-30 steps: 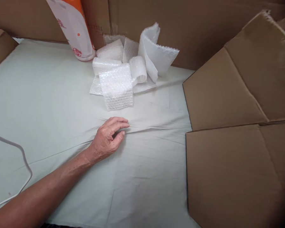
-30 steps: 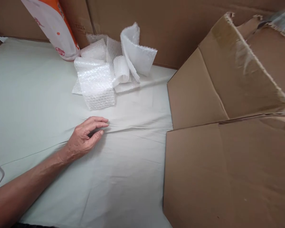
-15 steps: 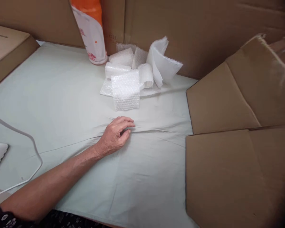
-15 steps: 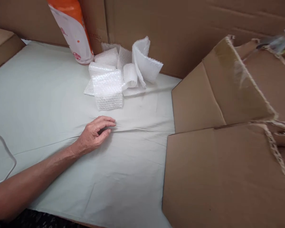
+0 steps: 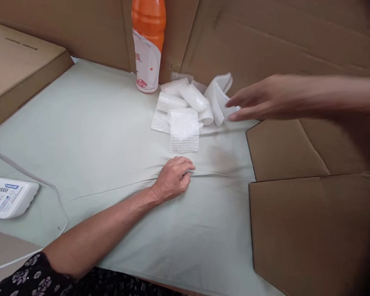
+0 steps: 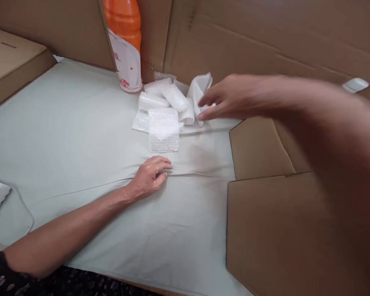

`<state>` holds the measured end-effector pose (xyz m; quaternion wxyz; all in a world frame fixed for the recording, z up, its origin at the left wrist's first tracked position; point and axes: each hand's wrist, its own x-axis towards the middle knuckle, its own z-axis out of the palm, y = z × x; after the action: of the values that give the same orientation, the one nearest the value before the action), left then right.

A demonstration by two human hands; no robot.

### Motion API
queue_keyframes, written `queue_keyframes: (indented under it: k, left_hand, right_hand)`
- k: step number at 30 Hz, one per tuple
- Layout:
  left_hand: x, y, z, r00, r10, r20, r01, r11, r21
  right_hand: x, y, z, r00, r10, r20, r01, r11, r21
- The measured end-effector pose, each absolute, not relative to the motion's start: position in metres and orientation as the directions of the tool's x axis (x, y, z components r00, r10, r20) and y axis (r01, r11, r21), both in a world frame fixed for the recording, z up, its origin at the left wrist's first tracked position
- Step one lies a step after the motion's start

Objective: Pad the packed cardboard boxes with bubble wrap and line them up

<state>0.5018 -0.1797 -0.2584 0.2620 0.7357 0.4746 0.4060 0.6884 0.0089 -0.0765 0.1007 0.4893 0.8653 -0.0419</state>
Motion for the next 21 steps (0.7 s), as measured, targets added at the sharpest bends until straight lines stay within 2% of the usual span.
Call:
queue_keyframes:
  k: [2,4,6,9,14,21]
  left_hand:
    - [0.502,-0.179,-0.257,0.230,0.919,0.319,0.497,-0.393,0.774]
    - [0.503,-0.177,-0.255,0.242,0.926,0.289,0.511,-0.375,0.773]
    - [0.503,-0.176,-0.254,0.254,0.931,0.262,0.522,-0.360,0.774]
    - [0.504,-0.174,-0.253,0.263,0.937,0.228,0.527,-0.338,0.780]
    - [0.505,-0.174,-0.248,0.260,0.945,0.199,0.525,-0.311,0.793]
    - [0.501,-0.173,-0.248,0.282,0.938,0.202,0.523,-0.326,0.788]
  right_hand:
    - [0.647,-0.010,-0.098,-0.508,0.759,-0.406,0.818,0.573,0.048]
    - [0.614,-0.023,-0.129,-0.519,0.694,-0.498,0.790,0.612,0.031]
    - [0.594,-0.025,-0.156,-0.499,0.691,-0.524,0.793,0.607,0.045]
    - [0.588,-0.009,-0.172,-0.426,0.762,-0.488,0.828,0.546,0.130]
    - [0.590,0.015,-0.168,-0.332,0.864,-0.378,0.860,0.442,0.256]
    - [0.583,0.011,-0.183,-0.275,0.933,-0.230,0.940,0.312,0.141]
